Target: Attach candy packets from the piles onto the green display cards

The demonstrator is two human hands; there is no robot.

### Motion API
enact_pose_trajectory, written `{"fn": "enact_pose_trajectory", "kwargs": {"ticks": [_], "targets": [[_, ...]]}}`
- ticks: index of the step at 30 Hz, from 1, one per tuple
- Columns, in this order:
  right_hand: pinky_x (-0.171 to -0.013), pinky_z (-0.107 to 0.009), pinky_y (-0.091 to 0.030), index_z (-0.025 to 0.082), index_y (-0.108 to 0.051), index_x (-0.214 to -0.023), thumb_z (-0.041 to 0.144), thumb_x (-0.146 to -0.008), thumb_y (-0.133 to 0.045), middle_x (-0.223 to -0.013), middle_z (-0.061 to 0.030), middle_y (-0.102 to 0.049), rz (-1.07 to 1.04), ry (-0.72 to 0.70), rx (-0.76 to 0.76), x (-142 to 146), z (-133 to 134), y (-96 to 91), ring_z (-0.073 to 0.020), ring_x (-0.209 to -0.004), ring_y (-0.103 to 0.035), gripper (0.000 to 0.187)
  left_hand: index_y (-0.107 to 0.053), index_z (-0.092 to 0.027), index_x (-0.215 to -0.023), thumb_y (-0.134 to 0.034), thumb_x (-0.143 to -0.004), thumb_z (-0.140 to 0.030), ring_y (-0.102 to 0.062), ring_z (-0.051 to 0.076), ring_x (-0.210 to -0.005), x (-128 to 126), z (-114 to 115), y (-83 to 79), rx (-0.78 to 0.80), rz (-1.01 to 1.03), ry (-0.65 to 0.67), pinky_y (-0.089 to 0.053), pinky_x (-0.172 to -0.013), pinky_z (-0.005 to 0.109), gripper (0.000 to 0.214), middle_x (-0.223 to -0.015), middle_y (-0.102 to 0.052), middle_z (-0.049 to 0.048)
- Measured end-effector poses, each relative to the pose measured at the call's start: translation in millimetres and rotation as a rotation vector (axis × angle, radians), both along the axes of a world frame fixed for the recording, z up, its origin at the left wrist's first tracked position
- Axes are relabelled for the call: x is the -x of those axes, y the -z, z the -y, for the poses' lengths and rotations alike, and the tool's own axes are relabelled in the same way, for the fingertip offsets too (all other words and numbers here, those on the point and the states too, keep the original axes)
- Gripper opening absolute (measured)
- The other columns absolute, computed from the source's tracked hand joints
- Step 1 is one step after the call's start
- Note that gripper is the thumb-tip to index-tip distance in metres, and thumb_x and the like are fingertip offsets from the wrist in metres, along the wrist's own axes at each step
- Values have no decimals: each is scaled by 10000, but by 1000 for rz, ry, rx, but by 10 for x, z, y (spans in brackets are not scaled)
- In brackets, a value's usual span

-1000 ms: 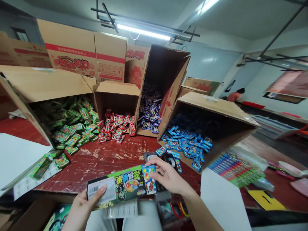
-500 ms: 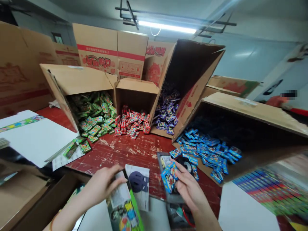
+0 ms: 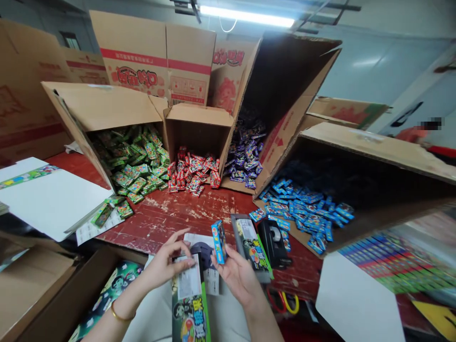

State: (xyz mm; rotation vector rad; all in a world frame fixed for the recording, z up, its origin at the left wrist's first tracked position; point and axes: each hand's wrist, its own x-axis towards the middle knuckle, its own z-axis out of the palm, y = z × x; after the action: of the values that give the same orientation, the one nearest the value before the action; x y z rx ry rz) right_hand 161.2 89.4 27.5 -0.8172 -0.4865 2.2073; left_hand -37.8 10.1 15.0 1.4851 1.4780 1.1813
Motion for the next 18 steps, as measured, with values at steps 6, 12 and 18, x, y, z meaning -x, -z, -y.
{"fn": "enact_pose_trajectory", "kwargs": {"ticks": [6,12,18], "targets": [[-828,-328,-493,221,-699,-944,328,-584,-836,-997,-35,-719,77,45,-124,110,124,-64,-186,-907,-644,399,-575,-207,-1053,-729,-719,-279,-645,188,-860,-22,-151,86,-58,302,-89,-530,-765,314,375,-1095,-633,105],[-877,-378,-477,212,-704,-951,339,-553,-860,-994,-63,-729,103,119,-33,202,406,362,-252,-985,-645,446,-515,-254,-1136,-794,-624,-366,-660,246,-990,-451,98,402,-48,685,-673,-540,-840,369,594,-1158,-624,80],[-960,-404,-443,302,-562,-1205,319,-713,-751,-1267,-38,-596,203,360,-265,41,427,414,-227,-1160,-543,528,-611,-186,-1126,-589,-792,-511,-621,296,-1088,-756,467,446,176,590,-504,-532,-888,375,466,-1060,-726,89]]}}
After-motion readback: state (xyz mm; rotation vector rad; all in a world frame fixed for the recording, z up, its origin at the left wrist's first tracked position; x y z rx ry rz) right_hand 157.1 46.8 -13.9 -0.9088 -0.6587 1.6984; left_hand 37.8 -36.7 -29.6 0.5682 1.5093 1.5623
